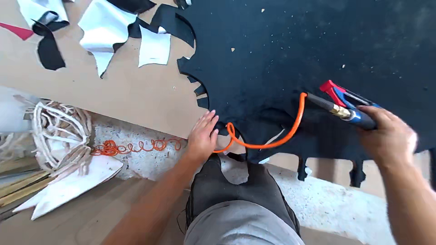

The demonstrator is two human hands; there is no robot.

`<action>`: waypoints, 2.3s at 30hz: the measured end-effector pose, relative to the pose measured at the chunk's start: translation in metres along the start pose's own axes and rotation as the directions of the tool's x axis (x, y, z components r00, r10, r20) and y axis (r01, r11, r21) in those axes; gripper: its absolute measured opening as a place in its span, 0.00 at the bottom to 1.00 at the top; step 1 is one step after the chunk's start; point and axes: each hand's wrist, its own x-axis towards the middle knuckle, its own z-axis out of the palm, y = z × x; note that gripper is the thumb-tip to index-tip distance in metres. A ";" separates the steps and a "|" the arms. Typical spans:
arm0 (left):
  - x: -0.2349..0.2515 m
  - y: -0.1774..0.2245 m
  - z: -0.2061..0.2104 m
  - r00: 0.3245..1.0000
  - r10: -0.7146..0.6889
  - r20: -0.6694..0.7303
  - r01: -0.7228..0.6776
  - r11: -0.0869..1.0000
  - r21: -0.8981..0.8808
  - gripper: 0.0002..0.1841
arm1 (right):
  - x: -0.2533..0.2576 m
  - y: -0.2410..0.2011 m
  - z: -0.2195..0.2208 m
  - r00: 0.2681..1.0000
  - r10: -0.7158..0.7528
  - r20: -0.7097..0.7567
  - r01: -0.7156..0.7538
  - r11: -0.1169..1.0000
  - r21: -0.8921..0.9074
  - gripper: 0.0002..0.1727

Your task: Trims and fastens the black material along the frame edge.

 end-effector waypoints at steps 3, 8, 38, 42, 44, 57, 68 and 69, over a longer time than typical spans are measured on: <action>-0.036 0.038 0.009 0.976 -0.131 -0.175 0.131 0.991 -0.010 0.21 | 0.033 0.060 0.003 0.995 -0.084 0.048 0.084 0.996 0.004 0.23; -0.057 0.118 0.052 0.901 -0.364 -0.235 0.360 0.931 -0.063 0.23 | 0.117 0.093 0.022 0.965 -0.251 -0.075 0.249 0.968 -0.034 0.30; 0.026 0.168 0.066 0.412 -0.884 0.220 0.908 0.378 -0.180 0.24 | -0.001 0.024 0.031 0.195 -0.305 0.932 -0.268 0.898 0.349 0.38; 0.025 0.156 0.072 0.381 -0.872 0.309 0.909 0.291 -0.298 0.27 | 0.005 -0.025 0.061 0.060 -0.361 0.931 -0.374 0.856 0.356 0.36; 0.023 0.150 0.072 0.382 -0.858 0.344 0.901 0.262 -0.347 0.25 | 0.010 -0.041 0.062 0.096 -0.349 0.932 -0.420 0.835 0.356 0.33; 0.014 0.137 0.073 0.486 -0.798 0.356 0.863 0.373 -0.341 0.20 | 0.034 -0.070 0.074 0.247 -0.347 0.905 -0.279 0.869 0.409 0.30; 0.013 0.137 0.074 0.487 -0.795 0.362 0.861 0.366 -0.354 0.19 | 0.086 -0.101 0.087 0.295 -0.415 0.860 0.082 0.908 0.410 0.28; 0.013 0.137 0.073 0.487 -0.794 0.363 0.860 0.365 -0.356 0.19 | 0.093 -0.102 0.090 0.278 -0.425 0.861 0.097 0.905 0.415 0.28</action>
